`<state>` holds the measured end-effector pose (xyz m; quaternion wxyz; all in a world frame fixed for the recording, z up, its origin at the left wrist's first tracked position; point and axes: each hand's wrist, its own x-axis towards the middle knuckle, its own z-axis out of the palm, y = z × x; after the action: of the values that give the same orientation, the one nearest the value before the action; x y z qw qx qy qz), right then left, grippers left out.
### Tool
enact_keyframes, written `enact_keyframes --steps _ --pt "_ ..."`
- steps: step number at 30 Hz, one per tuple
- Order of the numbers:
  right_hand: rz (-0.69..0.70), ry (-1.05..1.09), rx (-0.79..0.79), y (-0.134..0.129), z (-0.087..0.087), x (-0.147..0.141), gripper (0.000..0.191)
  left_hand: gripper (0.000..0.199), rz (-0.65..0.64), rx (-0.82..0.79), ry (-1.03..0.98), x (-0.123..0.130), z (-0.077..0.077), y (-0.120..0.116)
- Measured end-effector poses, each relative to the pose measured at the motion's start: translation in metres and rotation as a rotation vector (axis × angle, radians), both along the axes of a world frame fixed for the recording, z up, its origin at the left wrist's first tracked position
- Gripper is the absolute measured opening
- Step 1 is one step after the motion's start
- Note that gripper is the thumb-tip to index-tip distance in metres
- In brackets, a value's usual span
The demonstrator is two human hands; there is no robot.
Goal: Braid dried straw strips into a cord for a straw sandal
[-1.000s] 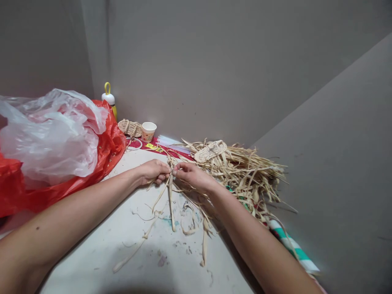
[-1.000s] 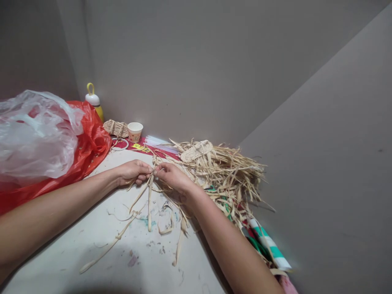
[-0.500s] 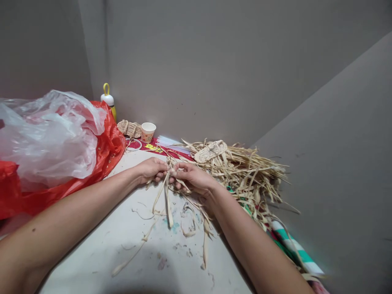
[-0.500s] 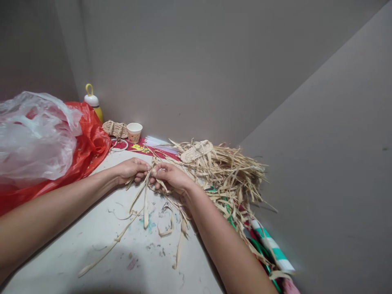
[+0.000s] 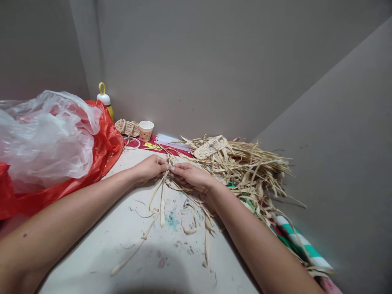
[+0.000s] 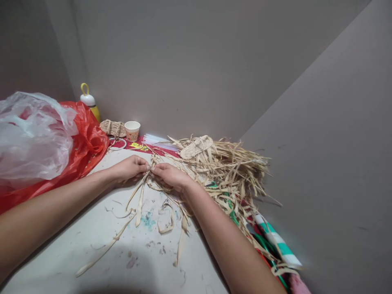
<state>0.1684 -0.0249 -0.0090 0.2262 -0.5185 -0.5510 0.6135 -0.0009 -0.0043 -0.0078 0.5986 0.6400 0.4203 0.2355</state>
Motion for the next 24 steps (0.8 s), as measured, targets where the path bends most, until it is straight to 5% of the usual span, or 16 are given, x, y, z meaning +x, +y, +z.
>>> enact_keyframes --steps 7,13,17,24 --pt "0.052 0.216 -0.163 0.005 -0.004 0.002 0.025 0.021 -0.041 0.137 0.079 -0.003 0.007 -0.001" --pt "-0.081 0.145 -0.116 -0.001 -0.001 -0.006 0.019 0.016 -0.133 0.137 0.124 -0.006 0.012 -0.001" --pt "-0.184 0.07 -0.035 -0.006 -0.002 -0.014 0.02 0.016 -0.224 0.003 0.125 -0.008 0.015 0.003" --pt "-0.224 0.114 -0.02 -0.007 -0.008 -0.019 0.015 0.018 -0.064 -0.239 0.037 0.0 0.017 -0.004"
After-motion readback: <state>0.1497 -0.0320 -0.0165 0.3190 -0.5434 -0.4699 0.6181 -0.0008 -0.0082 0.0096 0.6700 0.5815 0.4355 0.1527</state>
